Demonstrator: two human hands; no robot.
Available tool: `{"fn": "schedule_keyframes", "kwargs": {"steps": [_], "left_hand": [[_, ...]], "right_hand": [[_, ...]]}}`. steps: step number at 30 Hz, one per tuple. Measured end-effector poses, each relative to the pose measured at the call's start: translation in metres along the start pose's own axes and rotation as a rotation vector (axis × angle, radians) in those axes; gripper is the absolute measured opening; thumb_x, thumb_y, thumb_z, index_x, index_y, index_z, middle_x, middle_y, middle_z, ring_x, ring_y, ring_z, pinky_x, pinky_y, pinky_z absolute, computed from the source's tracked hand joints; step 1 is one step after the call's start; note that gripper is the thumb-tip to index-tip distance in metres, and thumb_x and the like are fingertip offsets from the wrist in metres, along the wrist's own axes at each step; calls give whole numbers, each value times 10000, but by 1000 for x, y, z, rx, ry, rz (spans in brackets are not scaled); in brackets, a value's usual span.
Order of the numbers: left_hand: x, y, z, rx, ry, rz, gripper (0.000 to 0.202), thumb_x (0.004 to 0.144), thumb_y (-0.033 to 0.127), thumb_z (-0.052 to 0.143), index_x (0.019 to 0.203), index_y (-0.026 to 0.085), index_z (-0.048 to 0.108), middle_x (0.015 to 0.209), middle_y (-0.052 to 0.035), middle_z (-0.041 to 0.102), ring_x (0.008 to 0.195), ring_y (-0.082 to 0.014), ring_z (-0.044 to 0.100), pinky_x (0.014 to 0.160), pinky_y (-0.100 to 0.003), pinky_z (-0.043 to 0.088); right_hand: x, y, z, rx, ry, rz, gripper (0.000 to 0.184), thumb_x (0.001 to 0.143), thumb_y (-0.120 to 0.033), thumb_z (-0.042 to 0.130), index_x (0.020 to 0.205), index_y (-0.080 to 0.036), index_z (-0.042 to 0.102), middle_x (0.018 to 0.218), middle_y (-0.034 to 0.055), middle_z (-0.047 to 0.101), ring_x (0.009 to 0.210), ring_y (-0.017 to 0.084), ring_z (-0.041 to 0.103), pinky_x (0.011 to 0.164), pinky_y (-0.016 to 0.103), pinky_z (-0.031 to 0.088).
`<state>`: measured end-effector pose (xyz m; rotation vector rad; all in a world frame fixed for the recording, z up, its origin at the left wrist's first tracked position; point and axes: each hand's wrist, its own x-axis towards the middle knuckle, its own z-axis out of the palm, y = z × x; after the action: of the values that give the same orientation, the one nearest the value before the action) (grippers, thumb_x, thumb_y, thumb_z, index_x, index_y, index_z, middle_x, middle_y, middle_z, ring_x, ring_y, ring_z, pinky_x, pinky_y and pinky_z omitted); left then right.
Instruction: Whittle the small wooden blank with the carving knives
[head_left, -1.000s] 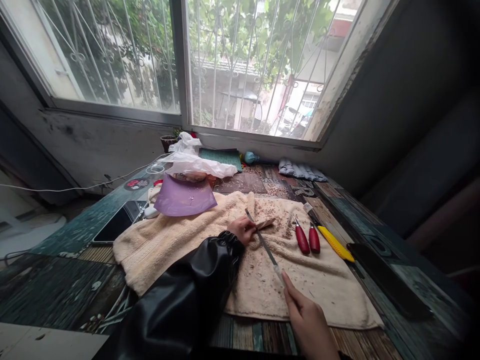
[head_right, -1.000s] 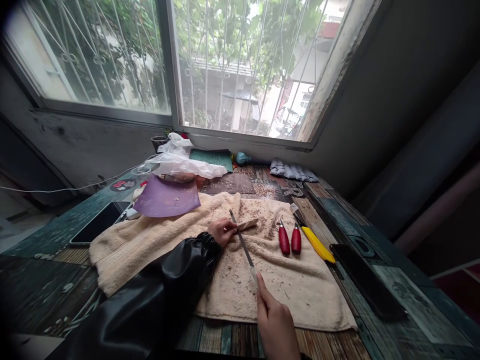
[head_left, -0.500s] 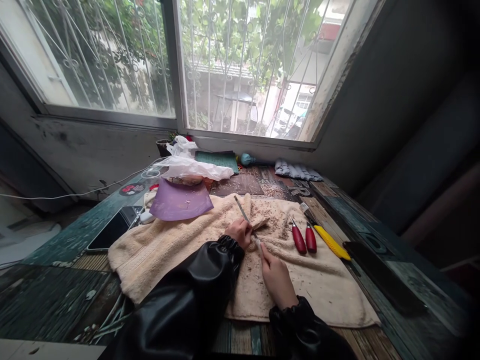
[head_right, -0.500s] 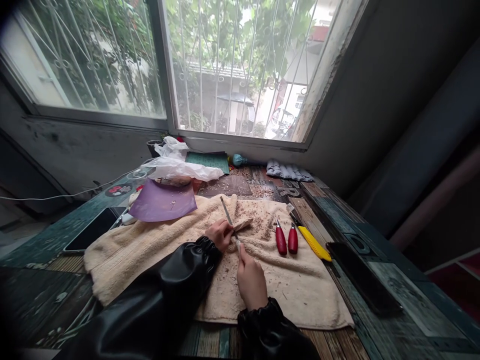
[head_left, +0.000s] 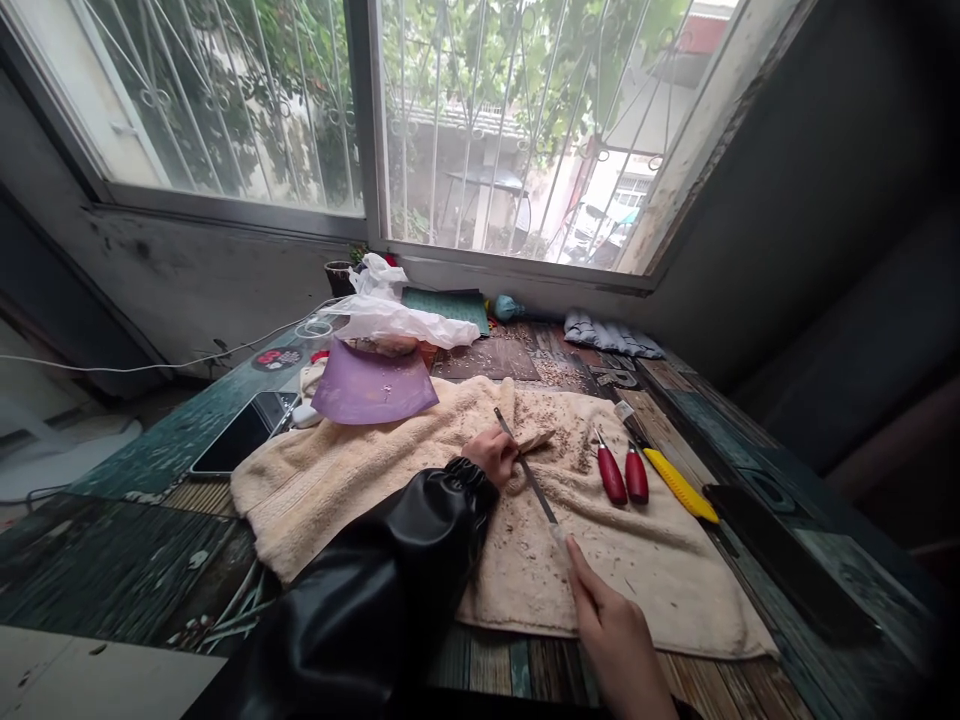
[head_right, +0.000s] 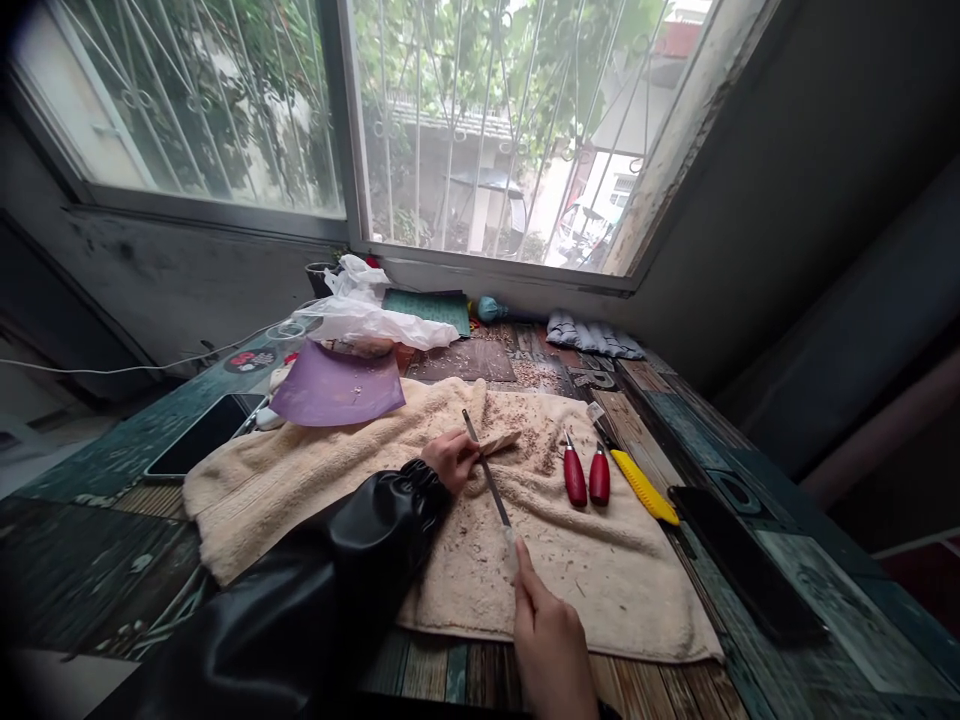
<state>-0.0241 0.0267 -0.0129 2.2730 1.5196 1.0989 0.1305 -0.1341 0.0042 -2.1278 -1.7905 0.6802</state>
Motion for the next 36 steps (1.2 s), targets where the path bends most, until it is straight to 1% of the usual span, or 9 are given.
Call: {"fn": "schedule_keyframes", "kwargs": {"steps": [7,11,14,18,22,26,30,34,36], "left_hand": [[1,-3,-3,-39,2,73,82,700,215,526,713,188,603,697,-9,579,637,-116,535,577,-215,420],[0,3,-3,35,51,12,82,708,213,505,705,182,580,729,-19,584,668,-132,544,577,-226,426],[-3,10,-3,104,73,13,101,730,210,469,715,182,566,761,-31,583,727,-151,550,595,-236,431],[-4,14,-2,126,36,43,107,737,209,454,725,185,558,778,-32,582,758,-152,550,634,-236,439],[-2,11,-1,121,24,-39,109,734,216,457,755,193,561,803,-29,585,760,-155,549,626,-243,445],[0,6,-1,30,-15,14,92,710,215,494,743,195,577,791,-22,590,763,-148,551,656,-244,448],[1,1,-2,-82,-11,21,82,681,220,537,730,188,596,752,-11,586,676,-125,549,615,-233,451],[2,1,-5,-106,-24,42,71,672,212,547,708,182,599,716,-8,579,642,-116,543,584,-221,442],[1,2,-5,-79,-10,13,72,688,215,534,715,177,590,721,-11,579,651,-118,545,590,-221,440]], "right_hand": [[45,-29,4,43,101,-96,436,827,-248,293,1238,-203,430,942,110,648,827,186,603,702,239,420],[65,-41,9,99,127,-153,432,813,-222,321,1226,-200,446,958,100,643,861,176,592,710,227,416],[64,-41,10,88,133,-161,441,816,-214,313,1244,-204,419,919,97,653,824,175,599,695,231,416],[50,-35,9,23,149,-139,442,820,-209,306,1250,-217,408,882,99,660,808,179,603,672,222,409],[26,-21,8,-17,92,-102,460,825,-199,286,1277,-242,357,828,85,669,738,158,614,617,195,400],[11,-8,4,-28,69,-61,461,828,-206,272,1281,-216,352,810,86,673,698,149,615,610,190,399],[22,-13,-3,-56,79,-55,443,824,-218,275,1243,-218,421,851,91,670,748,177,616,630,218,410],[49,-36,-5,-24,110,-110,434,817,-199,287,1215,-188,461,930,107,652,840,185,598,692,233,413],[60,-45,-3,2,125,-136,432,811,-187,304,1209,-170,469,944,112,647,868,182,589,724,233,407]]}}
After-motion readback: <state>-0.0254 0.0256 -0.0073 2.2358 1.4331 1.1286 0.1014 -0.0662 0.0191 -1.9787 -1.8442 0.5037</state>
